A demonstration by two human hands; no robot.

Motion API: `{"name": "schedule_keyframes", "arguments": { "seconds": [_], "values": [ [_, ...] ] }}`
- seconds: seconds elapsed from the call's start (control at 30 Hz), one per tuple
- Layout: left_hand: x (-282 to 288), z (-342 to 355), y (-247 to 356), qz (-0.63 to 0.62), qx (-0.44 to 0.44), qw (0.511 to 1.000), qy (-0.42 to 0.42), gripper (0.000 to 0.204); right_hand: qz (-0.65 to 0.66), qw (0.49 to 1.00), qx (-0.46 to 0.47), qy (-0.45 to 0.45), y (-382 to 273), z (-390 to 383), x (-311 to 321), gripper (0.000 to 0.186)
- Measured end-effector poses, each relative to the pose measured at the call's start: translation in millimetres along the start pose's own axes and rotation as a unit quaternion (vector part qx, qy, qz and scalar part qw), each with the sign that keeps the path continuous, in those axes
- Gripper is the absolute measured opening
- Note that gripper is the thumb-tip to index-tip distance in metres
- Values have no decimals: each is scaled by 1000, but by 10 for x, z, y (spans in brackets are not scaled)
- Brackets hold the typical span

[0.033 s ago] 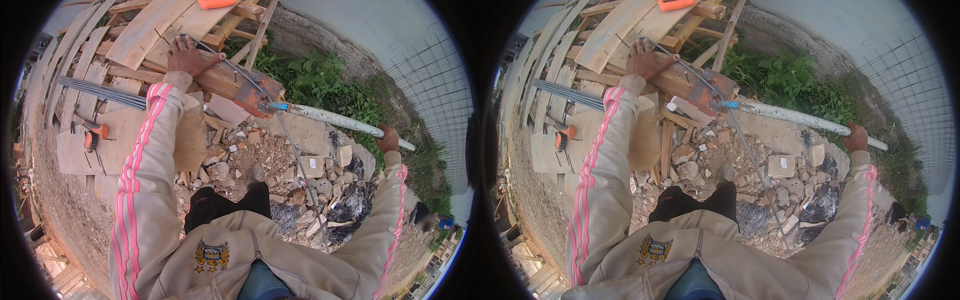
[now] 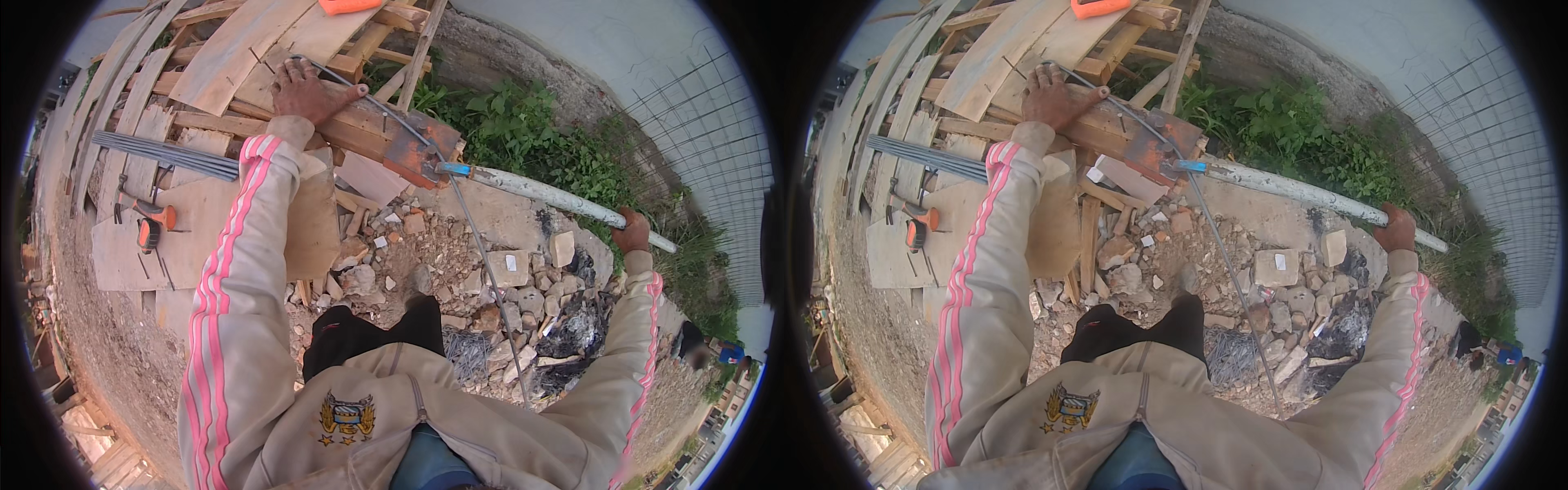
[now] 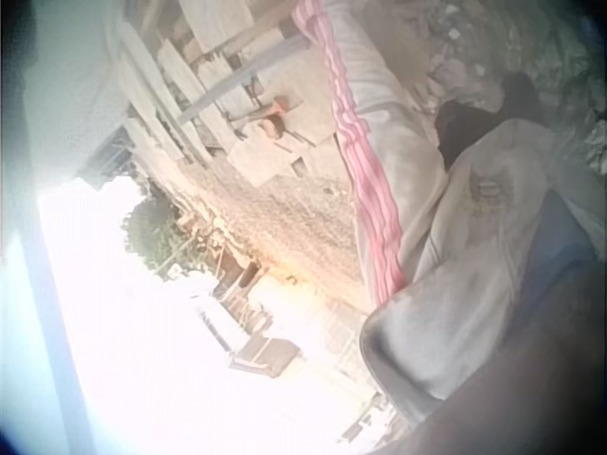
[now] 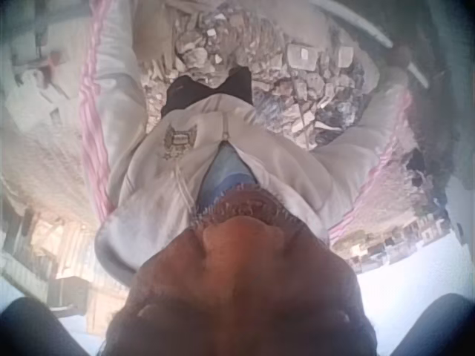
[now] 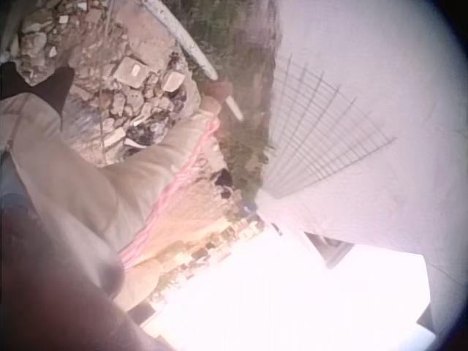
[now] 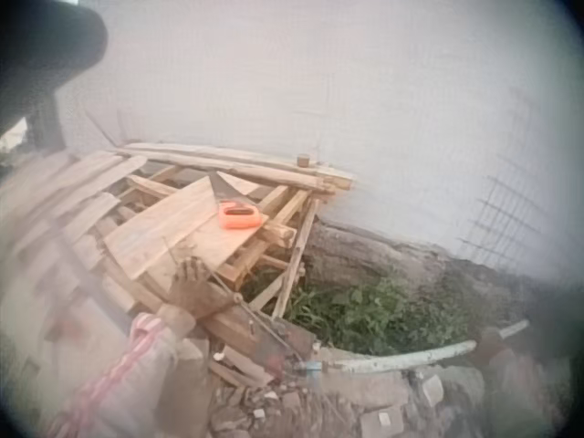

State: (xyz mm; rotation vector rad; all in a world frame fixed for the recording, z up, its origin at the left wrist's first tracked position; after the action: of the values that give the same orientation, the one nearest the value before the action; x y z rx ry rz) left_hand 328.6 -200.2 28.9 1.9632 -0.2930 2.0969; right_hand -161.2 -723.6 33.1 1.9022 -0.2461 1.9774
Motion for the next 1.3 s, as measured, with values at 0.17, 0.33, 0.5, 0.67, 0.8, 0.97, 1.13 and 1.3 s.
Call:
{"name": "schedule_keyframes", "arguments": {
  "seconds": [0.17,0.33,0.5,0.67,0.8,0.97,1.13,1.3],
  "values": [
    [-34,-49,-36,-6,-7,999,51,142,-20,993,-112,44,-737,-1305,209,32],
    [26,-55,-15,-15,-10,999,33,142,-22,970,-241,36,-1498,-2167,306,34],
    [79,-53,-44,-38,-5,999,15,138,-54,941,-330,47,-2483,-2589,505,28],
    [162,-129,-80,-52,-35,998,-10,129,-88,919,-382,43,-3039,-2913,706,27],
    [143,-160,-174,-40,-38,998,-13,125,-90,894,-438,21,-3704,-2955,889,30],
    [200,-212,-140,-29,-47,998,-10,123,-79,894,-440,37,-3684,-2985,801,32],
    [74,-105,-182,-40,-47,998,7,122,-83,913,-397,38,-3386,-2946,711,31],
    [102,-93,-175,-32,-53,998,-2,122,-63,919,-389,18,-3272,-2860,874,31]
  ]
}}
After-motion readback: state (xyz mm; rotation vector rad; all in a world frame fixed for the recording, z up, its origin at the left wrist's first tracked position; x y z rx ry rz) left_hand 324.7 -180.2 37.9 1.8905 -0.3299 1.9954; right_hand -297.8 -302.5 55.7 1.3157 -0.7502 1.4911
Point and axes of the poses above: each hand's wrist, its own z-axis towards the middle knuckle, its own x-axis out of the back of the hand, y = z × x, the point moved 2 cm from there along z, towards the middle knuckle, and after that the axes turned 2 degrees about x, right-handed, at the moved point
